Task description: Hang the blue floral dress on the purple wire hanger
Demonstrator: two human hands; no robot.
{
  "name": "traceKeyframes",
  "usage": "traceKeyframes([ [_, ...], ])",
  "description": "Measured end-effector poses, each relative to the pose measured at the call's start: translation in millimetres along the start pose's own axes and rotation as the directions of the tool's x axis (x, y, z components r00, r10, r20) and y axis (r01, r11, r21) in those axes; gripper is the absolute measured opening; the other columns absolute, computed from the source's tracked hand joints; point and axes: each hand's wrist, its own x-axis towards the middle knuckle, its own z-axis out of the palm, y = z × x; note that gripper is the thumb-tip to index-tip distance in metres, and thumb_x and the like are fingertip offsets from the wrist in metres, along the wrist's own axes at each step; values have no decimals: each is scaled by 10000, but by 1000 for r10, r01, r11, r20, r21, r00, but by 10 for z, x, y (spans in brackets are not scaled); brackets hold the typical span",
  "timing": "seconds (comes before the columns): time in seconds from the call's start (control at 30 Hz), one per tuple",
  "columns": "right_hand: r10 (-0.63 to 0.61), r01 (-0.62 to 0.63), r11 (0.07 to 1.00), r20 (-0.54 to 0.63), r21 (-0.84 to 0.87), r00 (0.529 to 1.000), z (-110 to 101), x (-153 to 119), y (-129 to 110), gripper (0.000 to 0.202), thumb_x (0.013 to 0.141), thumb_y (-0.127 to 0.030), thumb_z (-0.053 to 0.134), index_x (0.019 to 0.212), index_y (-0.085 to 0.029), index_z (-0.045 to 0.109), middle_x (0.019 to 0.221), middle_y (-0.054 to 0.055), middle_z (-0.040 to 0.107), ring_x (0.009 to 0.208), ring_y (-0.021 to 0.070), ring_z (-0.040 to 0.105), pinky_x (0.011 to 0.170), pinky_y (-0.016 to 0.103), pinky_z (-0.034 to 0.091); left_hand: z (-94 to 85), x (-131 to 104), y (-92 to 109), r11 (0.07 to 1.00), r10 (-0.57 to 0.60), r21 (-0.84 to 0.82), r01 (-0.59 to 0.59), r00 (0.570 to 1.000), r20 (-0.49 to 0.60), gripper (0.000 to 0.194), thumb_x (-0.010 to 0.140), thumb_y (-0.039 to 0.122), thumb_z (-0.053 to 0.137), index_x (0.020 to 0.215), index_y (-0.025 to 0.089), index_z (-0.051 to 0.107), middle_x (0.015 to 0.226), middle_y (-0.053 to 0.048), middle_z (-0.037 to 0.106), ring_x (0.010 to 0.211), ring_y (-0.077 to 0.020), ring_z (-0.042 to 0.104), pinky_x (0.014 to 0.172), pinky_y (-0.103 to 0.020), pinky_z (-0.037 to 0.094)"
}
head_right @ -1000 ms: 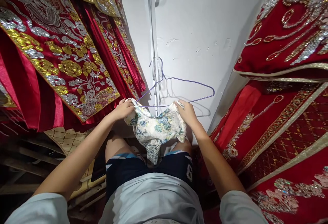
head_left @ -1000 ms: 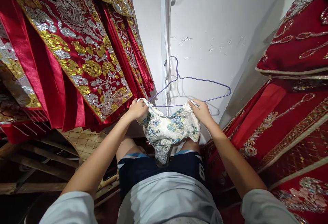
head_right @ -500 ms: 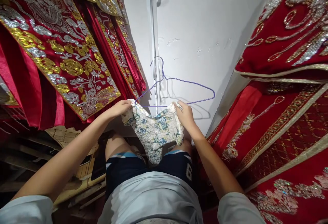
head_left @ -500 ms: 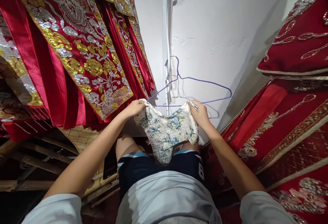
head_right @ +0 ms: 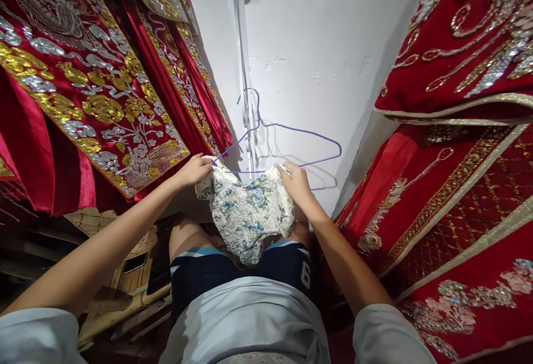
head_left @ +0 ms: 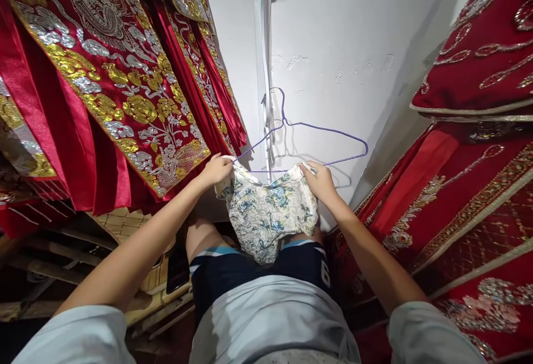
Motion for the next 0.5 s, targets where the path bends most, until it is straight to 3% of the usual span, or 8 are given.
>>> traceKeyframes([
  [0.1, 11, -11, 1000, 32, -15, 999, 3, 26, 10, 426, 896, -508, 514, 612, -210, 405, 592, -27, 335, 588, 134, 307, 558, 281, 265, -23, -11, 22, 992, 129, 19, -127, 986, -105, 159, 731, 248, 417, 585, 213, 471, 978, -88, 672, 1350, -361, 372, 1179, -527, 257],
  [0.2, 26, -25, 999, 45, -29, 999, -17, 47, 21, 425, 884, -502, 523, 600, -209, 408, 579, -30, 330, 583, 132, 303, 557, 279, 257, -69, -61, 108, 968, 251, 48, -247, 956, -150, 163, 757, 235, 397, 619, 211, 480, 1001, -64, 662, 1309, -330, 419, 1219, -511, 196],
  [0.27, 38, -37, 999, 63, -19, 997, -24, 56, 33, 423, 882, -496, 526, 598, -207, 407, 580, -30, 343, 584, 130, 307, 562, 278, 258, -103, -105, 203, 964, 264, 37, -262, 952, -151, 179, 778, 220, 386, 676, 207, 533, 963, -52, 661, 1163, -290, 531, 1192, -496, 262],
  [0.37, 41, -44, 998, 91, 39, 995, 23, 54, 44, 417, 878, -491, 537, 602, -203, 415, 589, -28, 379, 588, 129, 337, 576, 277, 273, -138, -126, 384, 972, 209, -68, -224, 962, -174, 272, 809, 195, 370, 856, 196, 638, 946, -52, 685, 951, -248, 620, 1017, -427, 449],
  [0.5, 46, -66, 986, 133, 150, 990, 193, 9, 17, 425, 872, -514, 548, 603, -200, 453, 593, -17, 444, 601, 144, 408, 601, 279, 329, -133, -9, 604, 948, 158, -225, -224, 948, -275, 370, 823, 198, 410, 1081, 196, 674, 1101, -50, 708, 1043, -247, 635, 956, -359, 467],
])
